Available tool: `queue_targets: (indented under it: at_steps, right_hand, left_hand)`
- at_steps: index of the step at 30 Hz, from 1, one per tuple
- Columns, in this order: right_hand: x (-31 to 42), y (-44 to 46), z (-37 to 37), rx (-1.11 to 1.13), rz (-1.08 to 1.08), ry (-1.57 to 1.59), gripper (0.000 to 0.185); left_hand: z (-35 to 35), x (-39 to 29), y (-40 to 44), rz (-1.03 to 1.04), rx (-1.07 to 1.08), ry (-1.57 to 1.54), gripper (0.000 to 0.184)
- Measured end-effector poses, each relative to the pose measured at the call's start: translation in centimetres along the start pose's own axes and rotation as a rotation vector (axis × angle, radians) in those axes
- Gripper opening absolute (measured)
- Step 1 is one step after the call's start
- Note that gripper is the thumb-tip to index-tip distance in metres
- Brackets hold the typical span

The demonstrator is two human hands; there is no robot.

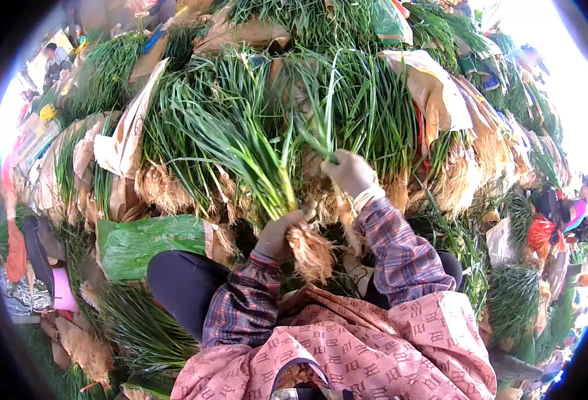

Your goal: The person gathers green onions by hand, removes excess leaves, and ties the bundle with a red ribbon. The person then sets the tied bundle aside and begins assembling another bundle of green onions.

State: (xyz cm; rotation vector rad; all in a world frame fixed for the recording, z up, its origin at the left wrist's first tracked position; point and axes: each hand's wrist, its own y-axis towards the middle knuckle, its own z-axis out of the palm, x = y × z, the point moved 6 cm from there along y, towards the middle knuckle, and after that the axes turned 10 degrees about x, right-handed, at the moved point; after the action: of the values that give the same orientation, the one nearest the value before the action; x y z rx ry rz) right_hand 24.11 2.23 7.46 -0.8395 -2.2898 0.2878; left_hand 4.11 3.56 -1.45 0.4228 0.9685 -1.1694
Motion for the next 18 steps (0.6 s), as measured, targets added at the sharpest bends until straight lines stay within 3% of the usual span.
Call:
queue_targets:
  at_steps: [1,3,4,5,7,8,10,11,14,16,17,18]
  right_hand:
    - [1.2,-0.8,1.7,0.083,0.022,0.058,0.035]
    - [0.9,1.2,6.8,-0.005,-0.273,-0.063,0.033]
    - [0.9,1.5,8.7,-0.075,-0.386,-0.121,0.033]
    - [-0.2,2.9,9.9,-0.054,-0.466,0.036,0.031]
    - [-0.7,2.8,5.6,-0.503,-0.778,-0.091,0.03]
    - [-2.5,1.0,2.6,-0.349,-0.675,0.644,0.026]
    - [-4.8,-0.8,1.2,-0.138,-0.484,1.335,0.022]
    - [-6.1,0.0,1.8,-0.125,-0.476,1.317,0.022]
    - [-4.5,0.9,7.5,0.592,-0.29,1.248,0.033]
    - [0.0,0.1,9.6,0.478,-0.172,1.125,0.044]
    - [1.5,0.1,9.8,0.282,-0.118,1.026,0.052]
    - [2.6,0.6,9.9,0.286,-0.143,0.875,0.062]
  left_hand:
    - [2.0,-0.7,0.2,0.026,-0.011,-0.238,0.03]
    - [2.6,-0.7,-0.7,-0.047,0.077,-0.245,0.027]
    - [0.6,0.9,-0.3,-0.058,-0.008,-0.096,0.022]
    - [0.6,0.8,-0.6,0.0,0.035,-0.293,0.02]
    - [0.7,0.2,-0.6,0.126,0.121,-0.693,0.019]
    - [0.8,-0.3,-0.8,0.202,0.23,-0.774,0.018]
    - [1.1,-1.1,-1.0,0.238,0.424,-0.919,0.016]
    - [1.7,-1.6,-1.0,0.273,0.556,-0.982,0.016]
    - [2.4,-2.2,-1.7,0.314,0.507,-1.015,0.016]
    - [1.9,-1.8,-1.5,0.293,0.566,-1.031,0.014]
    - [1.4,-1.5,-1.5,0.24,0.495,-0.981,0.014]
    - [1.0,-1.1,-1.6,0.189,0.424,-0.93,0.014]
